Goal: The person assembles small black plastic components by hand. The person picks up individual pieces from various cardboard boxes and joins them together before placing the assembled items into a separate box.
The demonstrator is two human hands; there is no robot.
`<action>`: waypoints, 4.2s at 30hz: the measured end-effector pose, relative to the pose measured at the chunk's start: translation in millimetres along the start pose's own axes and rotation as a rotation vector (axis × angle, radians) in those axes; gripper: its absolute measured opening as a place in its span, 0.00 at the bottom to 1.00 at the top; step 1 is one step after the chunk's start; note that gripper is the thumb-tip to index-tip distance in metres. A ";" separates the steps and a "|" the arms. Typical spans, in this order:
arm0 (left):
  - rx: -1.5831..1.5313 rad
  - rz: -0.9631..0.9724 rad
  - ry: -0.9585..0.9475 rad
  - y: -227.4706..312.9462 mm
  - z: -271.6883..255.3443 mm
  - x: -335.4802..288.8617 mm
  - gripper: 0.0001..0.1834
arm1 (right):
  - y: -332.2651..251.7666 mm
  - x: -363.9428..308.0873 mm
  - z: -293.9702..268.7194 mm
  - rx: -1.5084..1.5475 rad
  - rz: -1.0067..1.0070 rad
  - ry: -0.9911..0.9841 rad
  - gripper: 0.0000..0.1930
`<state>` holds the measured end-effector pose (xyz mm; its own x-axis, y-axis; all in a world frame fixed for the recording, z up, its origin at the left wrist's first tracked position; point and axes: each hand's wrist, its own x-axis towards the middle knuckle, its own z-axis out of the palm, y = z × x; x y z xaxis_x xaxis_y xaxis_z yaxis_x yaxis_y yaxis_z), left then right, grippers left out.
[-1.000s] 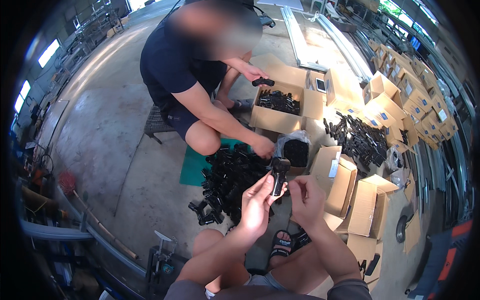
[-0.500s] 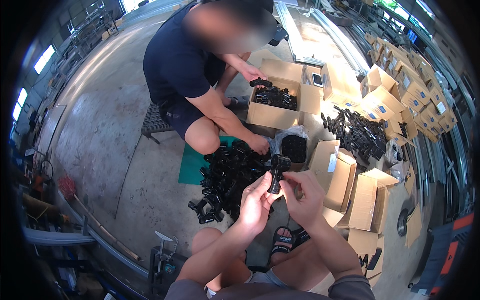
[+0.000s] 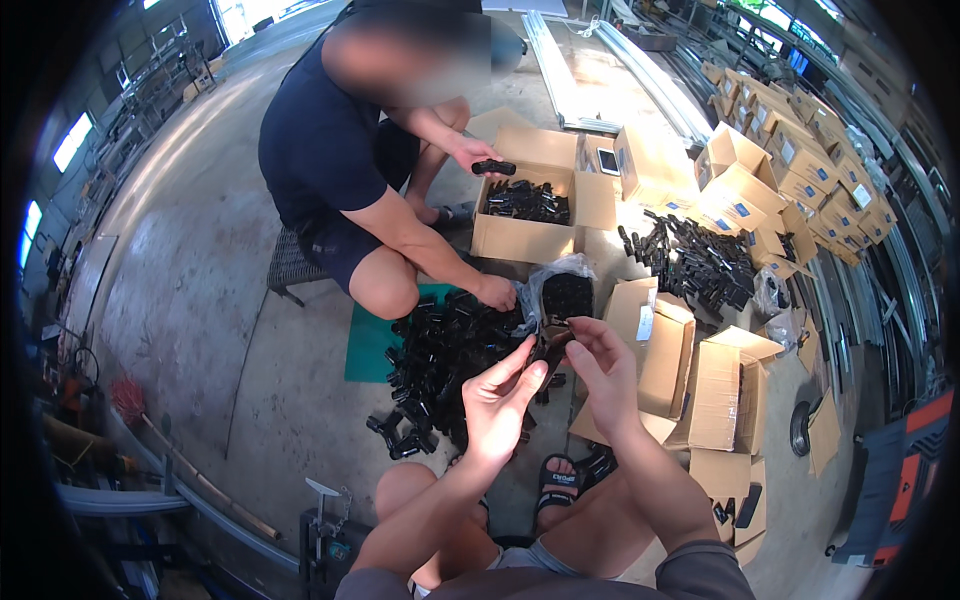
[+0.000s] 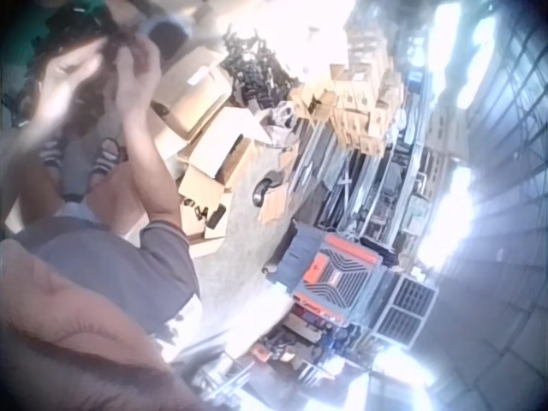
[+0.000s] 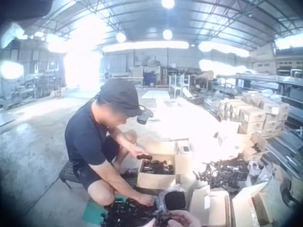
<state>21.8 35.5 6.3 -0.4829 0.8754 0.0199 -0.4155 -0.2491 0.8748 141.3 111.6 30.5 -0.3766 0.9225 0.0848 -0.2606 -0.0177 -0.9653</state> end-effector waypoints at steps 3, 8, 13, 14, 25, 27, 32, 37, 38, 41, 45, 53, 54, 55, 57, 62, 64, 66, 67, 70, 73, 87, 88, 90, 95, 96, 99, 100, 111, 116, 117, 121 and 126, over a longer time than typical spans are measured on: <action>-0.005 -0.008 -0.012 3.9 1.0 -0.8 0.21 | 0.4 -1.6 -1.2 -0.001 -0.010 0.006 0.16; -0.001 -0.012 -0.028 2.4 -3.1 -2.2 0.22 | 0.5 -2.7 1.1 -0.023 -0.008 0.019 0.16; 0.032 -0.019 -0.054 -2.3 -2.0 -1.0 0.22 | 0.0 -3.4 0.5 -0.030 -0.037 0.019 0.16; 0.032 -0.025 -0.080 -5.5 -0.2 -0.9 0.22 | -0.6 -4.0 -1.4 -0.050 -0.023 0.019 0.16; 0.768 -0.113 -0.419 9.9 4.4 -8.5 0.30 | 44.9 -75.5 -148.9 -0.837 0.084 0.192 0.18; 0.734 -0.114 -0.440 7.1 5.6 -6.6 0.26 | 86.9 -103.6 -192.5 -1.094 0.169 0.217 0.20; 0.811 -0.148 -0.475 9.4 9.7 -7.1 0.23 | 165.5 -165.8 -241.1 -1.241 0.486 -0.012 0.20; 0.893 -0.124 -0.453 1.3 7.0 -6.6 0.20 | 178.4 -101.8 -235.7 -1.229 0.379 0.303 0.18; 0.892 -0.111 -0.471 -1.6 9.4 -5.7 0.20 | 183.5 -81.1 -244.0 -1.227 0.265 0.390 0.16; 0.888 -0.121 -0.457 -3.6 11.3 -3.1 0.19 | 205.1 -21.1 -252.6 -1.321 0.279 0.253 0.18; 0.893 -0.109 -0.430 -5.4 10.3 -2.0 0.18 | 265.1 14.4 -258.5 -1.458 0.102 0.077 0.22; 0.921 -0.091 -0.414 -0.8 4.4 3.9 0.18 | 309.9 26.9 -303.2 -1.366 0.431 0.143 0.22; 0.901 -0.115 -0.410 -0.3 6.3 4.1 0.18 | 307.1 27.3 -319.8 -1.292 0.427 0.214 0.20; 0.880 -0.139 -0.411 0.4 9.5 4.1 0.17 | 303.8 23.3 -337.3 -1.219 0.423 0.288 0.19; 0.873 -0.171 -0.414 5.1 11.5 3.1 0.18 | 287.7 13.4 -344.7 -1.090 0.363 0.440 0.17; 0.920 -0.030 -0.445 1.6 5.8 0.2 0.19 | 198.8 -10.6 -318.8 -0.333 0.305 0.722 0.15; 0.840 -0.123 -0.460 -0.8 0.5 -1.6 0.18 | 149.1 -11.3 -276.9 -0.130 0.204 0.646 0.14; 0.659 -0.284 -0.524 -7.0 2.6 -1.5 0.19 | 91.3 -18.2 -240.5 -0.223 0.053 0.505 0.14; 0.538 -0.402 -0.554 -11.2 3.8 -1.1 0.20 | 68.3 -20.6 -215.3 -0.258 -0.014 0.422 0.14; 0.192 -0.823 -0.489 -13.2 12.4 2.7 0.24 | 17.2 -27.4 -130.1 -0.405 -0.221 0.147 0.14; -0.162 -0.902 -0.430 -15.8 15.9 6.8 0.25 | -16.4 -32.4 -74.8 -0.843 -0.441 -0.166 0.14; -0.646 -0.315 -0.343 26.8 -25.9 22.3 0.18 | -17.2 -5.3 27.2 -0.665 -0.704 -0.142 0.09; -0.646 -0.299 -0.284 29.7 -27.8 23.4 0.18 | -15.9 -3.6 32.9 -0.686 -0.652 -0.095 0.08; -0.648 -0.278 -0.173 31.6 -25.2 25.9 0.19 | -9.7 -1.3 38.8 -0.502 -0.425 -0.033 0.09; -0.543 -0.253 -0.103 29.4 -14.6 33.6 0.19 | -0.3 3.0 33.3 0.002 -0.160 0.265 0.20; -0.470 -0.221 -0.082 25.7 -14.9 32.6 0.19 | 0.4 5.0 34.7 0.090 -0.134 0.263 0.21; -0.247 -0.129 0.010 32.3 -25.8 22.8 0.18 | 18.0 11.2 51.2 0.306 -0.050 0.192 0.18; -0.229 -0.112 -0.002 23.1 -30.7 23.3 0.14 | 16.1 8.0 53.3 0.411 0.039 0.128 0.15; 0.057 0.094 -0.154 33.0 -26.4 22.5 0.28 | 18.0 -8.8 38.0 -0.181 0.074 -0.121 0.22; 0.229 0.072 -0.267 33.4 -38.4 26.2 0.29 | 6.2 -6.9 28.3 -0.427 0.106 -0.307 0.18; 0.239 0.037 -0.280 34.4 -40.0 27.0 0.29 | 3.9 -5.1 25.5 -0.499 0.129 -0.343 0.17; 0.213 -0.025 -0.362 32.2 -46.7 29.5 0.26 | -10.4 -4.5 17.8 -0.488 0.327 -0.467 0.16; 0.140 -0.011 -0.328 34.9 -31.2 27.0 0.36 | 9.2 -10.2 11.8 -0.424 0.164 -0.433 0.18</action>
<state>-29.8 37.4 22.2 -0.1969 0.9697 0.1448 -0.2984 -0.2000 0.9333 132.2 97.5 23.7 -0.7308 0.6794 -0.0658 0.1728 0.0910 -0.9807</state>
